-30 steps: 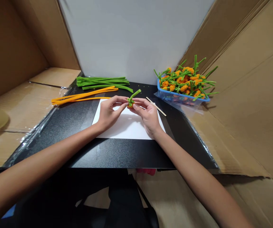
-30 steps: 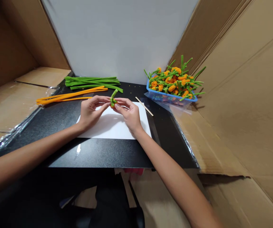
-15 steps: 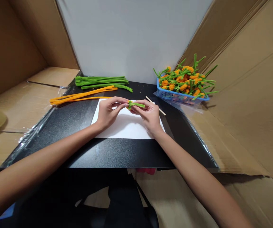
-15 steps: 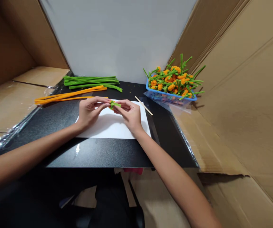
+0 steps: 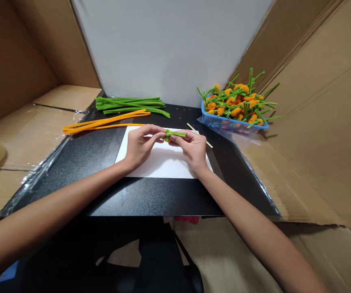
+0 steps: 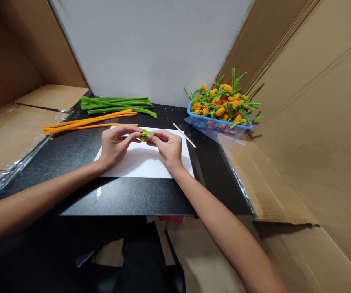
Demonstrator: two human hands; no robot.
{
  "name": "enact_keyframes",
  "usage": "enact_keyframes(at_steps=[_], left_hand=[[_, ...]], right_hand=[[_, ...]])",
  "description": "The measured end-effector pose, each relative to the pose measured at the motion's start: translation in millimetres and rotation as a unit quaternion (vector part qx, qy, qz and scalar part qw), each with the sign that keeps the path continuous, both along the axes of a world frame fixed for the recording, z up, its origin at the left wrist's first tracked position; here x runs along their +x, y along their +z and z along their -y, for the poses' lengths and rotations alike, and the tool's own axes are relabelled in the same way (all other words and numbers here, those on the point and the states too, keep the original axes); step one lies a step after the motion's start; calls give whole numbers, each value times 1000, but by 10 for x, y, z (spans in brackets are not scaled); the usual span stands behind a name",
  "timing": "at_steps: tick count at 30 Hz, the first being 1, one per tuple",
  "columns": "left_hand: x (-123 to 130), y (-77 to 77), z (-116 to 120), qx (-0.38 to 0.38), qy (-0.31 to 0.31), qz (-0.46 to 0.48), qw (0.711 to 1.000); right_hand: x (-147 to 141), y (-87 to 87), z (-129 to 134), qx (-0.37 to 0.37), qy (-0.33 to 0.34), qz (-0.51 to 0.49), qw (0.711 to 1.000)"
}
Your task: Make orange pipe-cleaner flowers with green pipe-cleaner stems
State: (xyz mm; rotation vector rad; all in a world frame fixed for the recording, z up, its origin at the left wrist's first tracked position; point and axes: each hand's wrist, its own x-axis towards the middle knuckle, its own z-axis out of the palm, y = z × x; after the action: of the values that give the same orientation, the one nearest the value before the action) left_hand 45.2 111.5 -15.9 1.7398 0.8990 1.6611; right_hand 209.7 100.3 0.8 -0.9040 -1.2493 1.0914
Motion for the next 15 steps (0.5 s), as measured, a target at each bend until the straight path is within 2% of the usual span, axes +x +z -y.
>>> enact_keyframes(at_steps=[15], left_hand=[[37,-8,4,-49,-15,46,998]], right_hand=[[-24,-64,-8,56,-10,12,998]])
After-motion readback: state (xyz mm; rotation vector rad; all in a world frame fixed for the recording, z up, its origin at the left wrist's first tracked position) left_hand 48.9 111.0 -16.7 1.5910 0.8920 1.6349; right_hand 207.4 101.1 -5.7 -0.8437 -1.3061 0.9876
